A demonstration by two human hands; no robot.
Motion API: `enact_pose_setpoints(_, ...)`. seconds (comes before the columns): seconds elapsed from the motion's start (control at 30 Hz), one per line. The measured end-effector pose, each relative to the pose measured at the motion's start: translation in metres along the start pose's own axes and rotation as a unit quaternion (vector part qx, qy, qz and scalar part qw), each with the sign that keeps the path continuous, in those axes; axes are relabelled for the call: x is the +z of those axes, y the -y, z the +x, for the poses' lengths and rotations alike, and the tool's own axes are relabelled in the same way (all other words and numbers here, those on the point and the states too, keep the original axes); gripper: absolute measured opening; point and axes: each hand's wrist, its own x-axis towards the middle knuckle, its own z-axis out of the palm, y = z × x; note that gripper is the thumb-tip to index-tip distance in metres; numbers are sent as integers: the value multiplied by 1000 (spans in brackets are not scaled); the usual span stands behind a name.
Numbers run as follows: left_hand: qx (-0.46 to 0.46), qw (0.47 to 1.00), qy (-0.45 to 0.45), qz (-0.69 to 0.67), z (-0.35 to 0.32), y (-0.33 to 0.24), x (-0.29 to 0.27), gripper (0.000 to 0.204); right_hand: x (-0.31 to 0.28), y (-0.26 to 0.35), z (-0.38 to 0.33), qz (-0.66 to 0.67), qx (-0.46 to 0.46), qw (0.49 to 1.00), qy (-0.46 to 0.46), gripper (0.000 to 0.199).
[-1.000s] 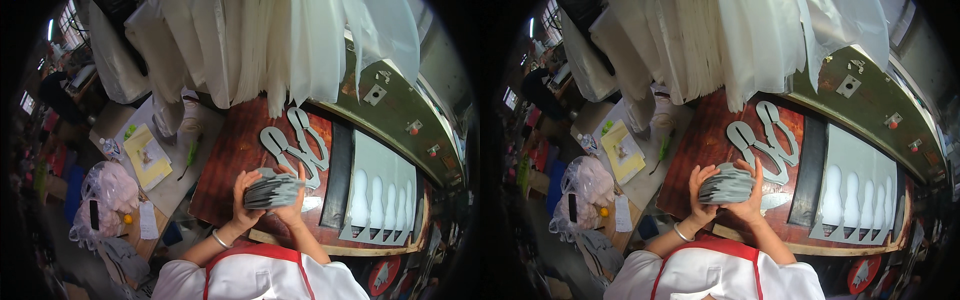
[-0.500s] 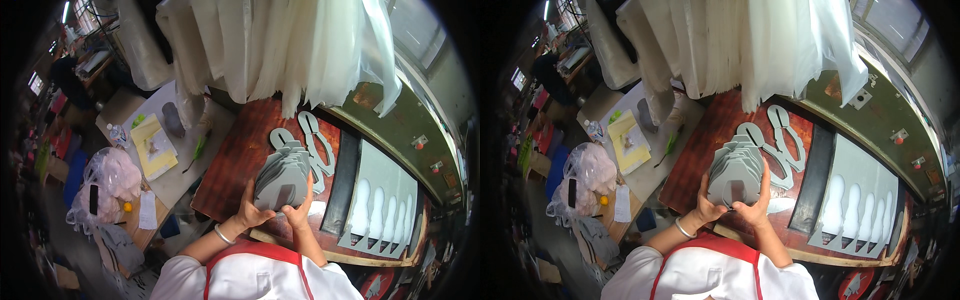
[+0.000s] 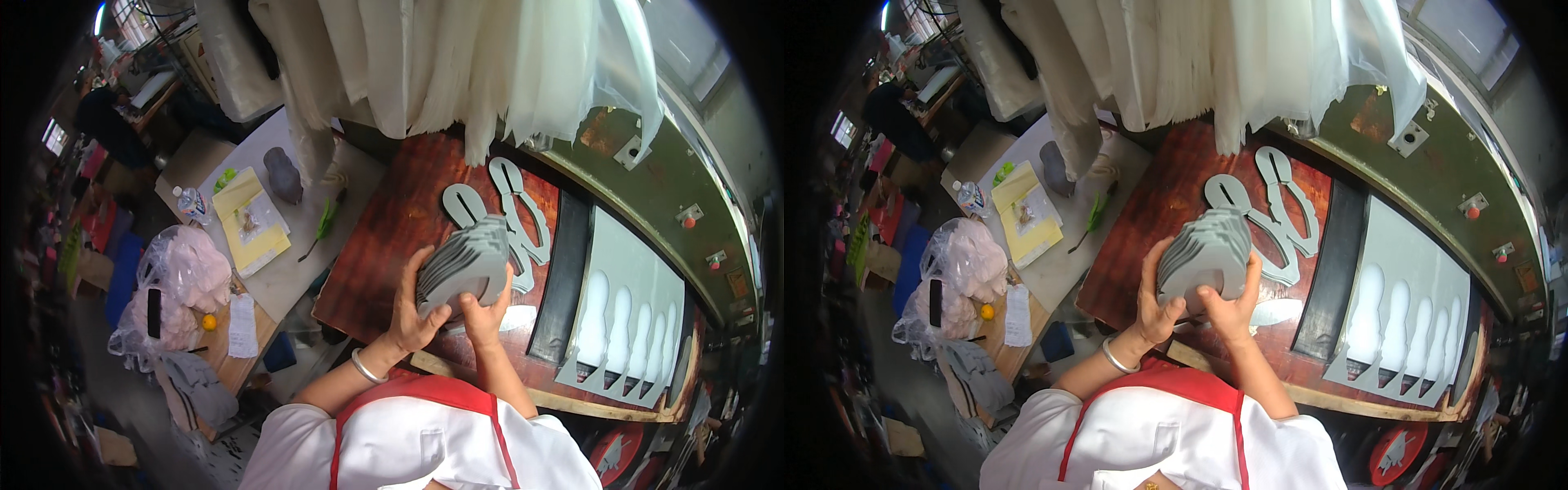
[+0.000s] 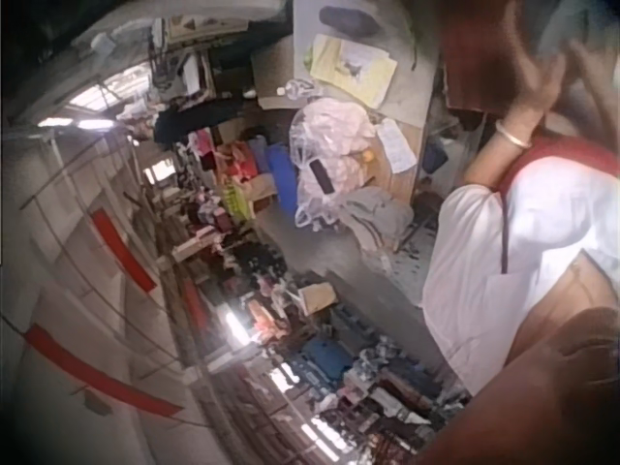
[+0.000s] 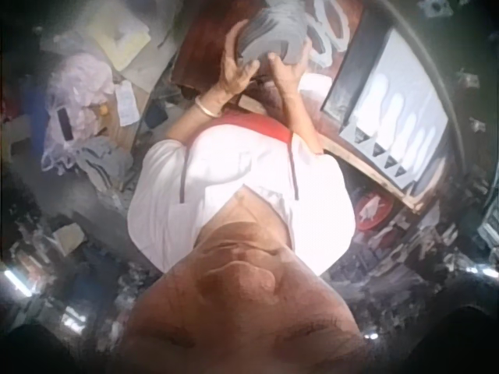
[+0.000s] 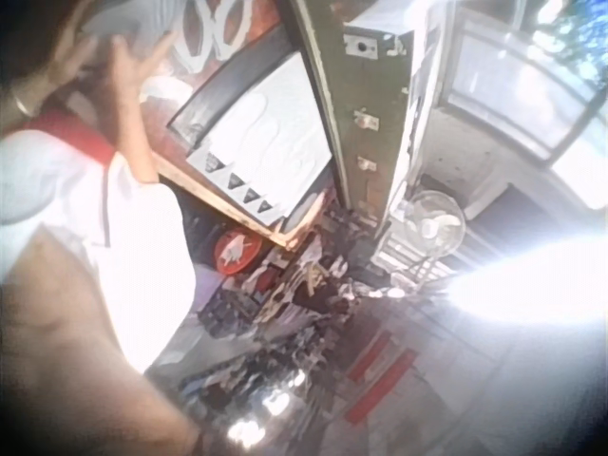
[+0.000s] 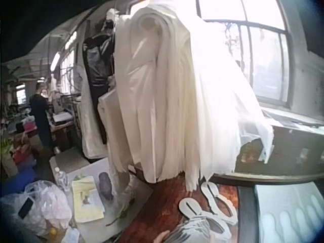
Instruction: The person places a gray sheet onto a die-cutting machine, aligns it, and presses a button to cut out shoe insole shapes. They remove the cut pieces, stack them, and repeat the process with additional sheets. The cut insoles are collected and stacked on the work surface.
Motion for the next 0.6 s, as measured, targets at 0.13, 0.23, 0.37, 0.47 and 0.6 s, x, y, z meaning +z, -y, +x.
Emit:
enact_pose_setpoints(0.13, 32, 997, -38, 66, 4, -1, 6, 71, 3, 10, 3, -38, 24, 999, -30, 66)
enact_pose_setpoints(0.23, 73, 986, -48, 139, 9, 8, 0, 64, 0, 11, 6, -95, 22, 995, -25, 60)
enact_pose_setpoints(0.37, 90, 983, -6, 160, 19, 5, -14, 60, -18, 8, 13, -28, 78, 996, 32, 53)
enact_pose_setpoints(0.47, 79, 977, 63, 187, 35, -11, -29, 57, -44, 10, 21, 55, 174, 979, 92, 52)
enact_pose_setpoints(0.6, 138, 948, 197, 207, 63, -16, -68, 61, -79, 23, 30, 26, 220, 950, 219, 90)
